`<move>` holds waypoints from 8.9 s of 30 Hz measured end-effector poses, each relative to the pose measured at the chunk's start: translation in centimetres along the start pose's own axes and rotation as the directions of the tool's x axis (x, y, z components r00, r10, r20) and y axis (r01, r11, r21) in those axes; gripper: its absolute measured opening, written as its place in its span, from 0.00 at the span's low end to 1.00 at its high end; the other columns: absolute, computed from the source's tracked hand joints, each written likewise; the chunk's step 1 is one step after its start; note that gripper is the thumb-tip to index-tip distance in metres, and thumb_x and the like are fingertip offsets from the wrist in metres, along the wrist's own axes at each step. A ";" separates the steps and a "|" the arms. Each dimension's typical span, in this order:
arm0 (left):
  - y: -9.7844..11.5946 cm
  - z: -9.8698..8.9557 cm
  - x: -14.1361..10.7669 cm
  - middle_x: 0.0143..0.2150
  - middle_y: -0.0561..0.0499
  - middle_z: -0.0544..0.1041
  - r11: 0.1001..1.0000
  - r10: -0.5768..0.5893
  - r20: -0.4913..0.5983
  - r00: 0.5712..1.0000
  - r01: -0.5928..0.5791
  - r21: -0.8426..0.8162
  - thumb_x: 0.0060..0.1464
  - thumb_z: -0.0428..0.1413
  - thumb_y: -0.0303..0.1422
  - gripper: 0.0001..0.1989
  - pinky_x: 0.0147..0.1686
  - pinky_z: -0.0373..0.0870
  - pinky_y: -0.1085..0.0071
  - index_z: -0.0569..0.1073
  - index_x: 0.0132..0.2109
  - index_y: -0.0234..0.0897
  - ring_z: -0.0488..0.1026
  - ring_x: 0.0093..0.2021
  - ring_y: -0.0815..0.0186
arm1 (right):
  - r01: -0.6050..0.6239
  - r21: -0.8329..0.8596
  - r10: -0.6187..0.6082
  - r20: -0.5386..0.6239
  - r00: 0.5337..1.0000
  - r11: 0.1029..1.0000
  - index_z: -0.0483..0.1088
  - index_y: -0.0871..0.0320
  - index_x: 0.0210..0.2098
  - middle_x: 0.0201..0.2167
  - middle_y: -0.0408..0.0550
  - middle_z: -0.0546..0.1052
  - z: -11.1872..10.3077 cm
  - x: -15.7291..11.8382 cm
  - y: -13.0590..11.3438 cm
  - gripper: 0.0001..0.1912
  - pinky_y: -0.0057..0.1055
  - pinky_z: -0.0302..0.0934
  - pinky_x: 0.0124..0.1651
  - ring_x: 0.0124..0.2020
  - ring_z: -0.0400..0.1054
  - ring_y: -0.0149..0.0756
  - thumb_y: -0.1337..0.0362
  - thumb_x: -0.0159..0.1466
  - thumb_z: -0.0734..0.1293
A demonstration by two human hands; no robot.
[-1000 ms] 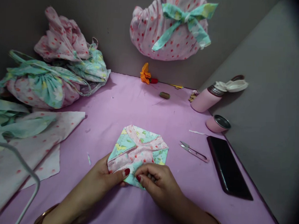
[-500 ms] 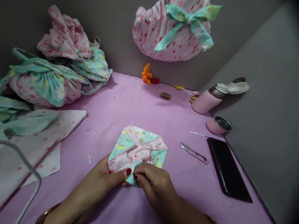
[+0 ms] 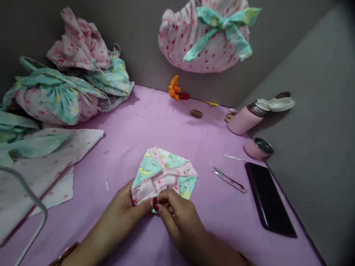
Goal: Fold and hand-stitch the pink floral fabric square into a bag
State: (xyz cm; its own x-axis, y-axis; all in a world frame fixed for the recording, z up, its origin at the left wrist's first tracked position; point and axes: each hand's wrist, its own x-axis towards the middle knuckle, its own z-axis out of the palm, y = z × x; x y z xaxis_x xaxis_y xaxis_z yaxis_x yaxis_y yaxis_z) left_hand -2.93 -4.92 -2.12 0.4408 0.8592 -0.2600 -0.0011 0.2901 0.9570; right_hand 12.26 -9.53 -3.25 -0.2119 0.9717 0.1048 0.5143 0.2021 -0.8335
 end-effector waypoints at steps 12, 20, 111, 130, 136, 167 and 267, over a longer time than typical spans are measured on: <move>0.2 0.2 -0.2 0.49 0.50 0.75 0.997 0.009 0.008 1.000 -0.010 0.074 0.48 0.55 0.25 0.20 0.48 0.65 0.63 0.68 0.50 0.39 0.71 0.47 0.59 | 0.107 -0.141 -0.108 0.000 0.994 0.984 0.64 0.59 0.36 0.28 0.46 0.71 0.0 -0.2 0.1 0.06 0.27 0.58 0.32 0.29 0.65 0.32 0.69 0.64 0.56; -0.3 0.1 -0.2 0.48 0.50 0.76 0.996 0.003 0.016 1.000 -0.004 0.091 0.49 0.55 0.25 0.19 0.46 0.67 0.65 0.67 0.50 0.39 0.72 0.45 0.59 | 0.126 -0.238 -0.118 0.046 0.992 0.963 0.63 0.61 0.33 0.26 0.47 0.69 -0.2 -0.1 -0.1 0.08 0.29 0.57 0.30 0.27 0.63 0.33 0.70 0.64 0.54; 0.1 -1.0 -0.4 0.50 0.48 0.75 0.962 -0.103 0.055 0.993 0.113 -0.247 0.50 0.58 0.30 0.19 0.48 0.67 0.62 0.69 0.50 0.40 0.71 0.49 0.57 | 0.074 0.011 -0.074 -0.048 0.996 0.997 0.73 0.55 0.35 0.25 0.44 0.76 -1.0 -0.2 0.2 0.12 0.27 0.61 0.28 0.24 0.68 0.30 0.74 0.58 0.60; -0.2 -1.1 -0.4 0.37 0.51 0.79 0.985 -0.080 0.015 0.997 0.081 -0.151 0.44 0.60 0.27 0.15 0.40 0.68 0.66 0.72 0.42 0.40 0.74 0.38 0.60 | 0.053 -0.034 -0.053 -0.012 0.999 0.998 0.73 0.58 0.32 0.24 0.45 0.76 -0.7 0.1 0.2 0.11 0.26 0.60 0.28 0.24 0.69 0.30 0.75 0.57 0.60; -0.5 -1.3 -1.0 0.35 0.53 0.78 0.998 -0.046 -0.035 0.998 0.047 0.035 0.44 0.59 0.26 0.13 0.39 0.68 0.67 0.73 0.39 0.42 0.72 0.35 0.62 | 0.061 -0.063 -0.059 0.037 0.998 0.996 0.72 0.57 0.33 0.25 0.45 0.75 -0.5 0.0 0.1 0.11 0.27 0.59 0.28 0.25 0.68 0.31 0.73 0.59 0.59; 0.6 -1.1 -0.6 0.28 0.55 0.72 0.927 -0.110 0.151 0.982 0.156 -0.341 0.47 0.59 0.27 0.14 0.31 0.63 0.75 0.72 0.44 0.36 0.65 0.28 0.69 | 0.043 0.149 -0.039 -0.030 0.999 0.988 0.68 0.58 0.31 0.27 0.42 0.74 -0.3 0.5 0.0 0.08 0.21 0.58 0.33 0.29 0.67 0.26 0.75 0.59 0.61; 0.3 -1.4 -0.3 0.36 0.53 0.78 0.981 -0.089 -0.030 0.996 0.082 -0.176 0.47 0.59 0.30 0.09 0.40 0.67 0.71 0.71 0.38 0.39 0.72 0.37 0.64 | 0.110 0.013 -0.108 -0.088 0.990 0.994 0.72 0.56 0.37 0.25 0.43 0.75 -0.5 0.2 -0.3 0.12 0.24 0.60 0.28 0.24 0.68 0.28 0.74 0.59 0.60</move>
State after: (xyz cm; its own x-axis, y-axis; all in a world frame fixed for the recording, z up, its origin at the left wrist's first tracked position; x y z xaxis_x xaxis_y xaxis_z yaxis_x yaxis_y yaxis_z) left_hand -4.29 -4.49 -1.89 0.4117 0.8425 -0.3475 -0.1227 0.4291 0.8949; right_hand 12.51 -9.38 -2.67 -0.1924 0.9511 0.2415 0.4769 0.3057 -0.8241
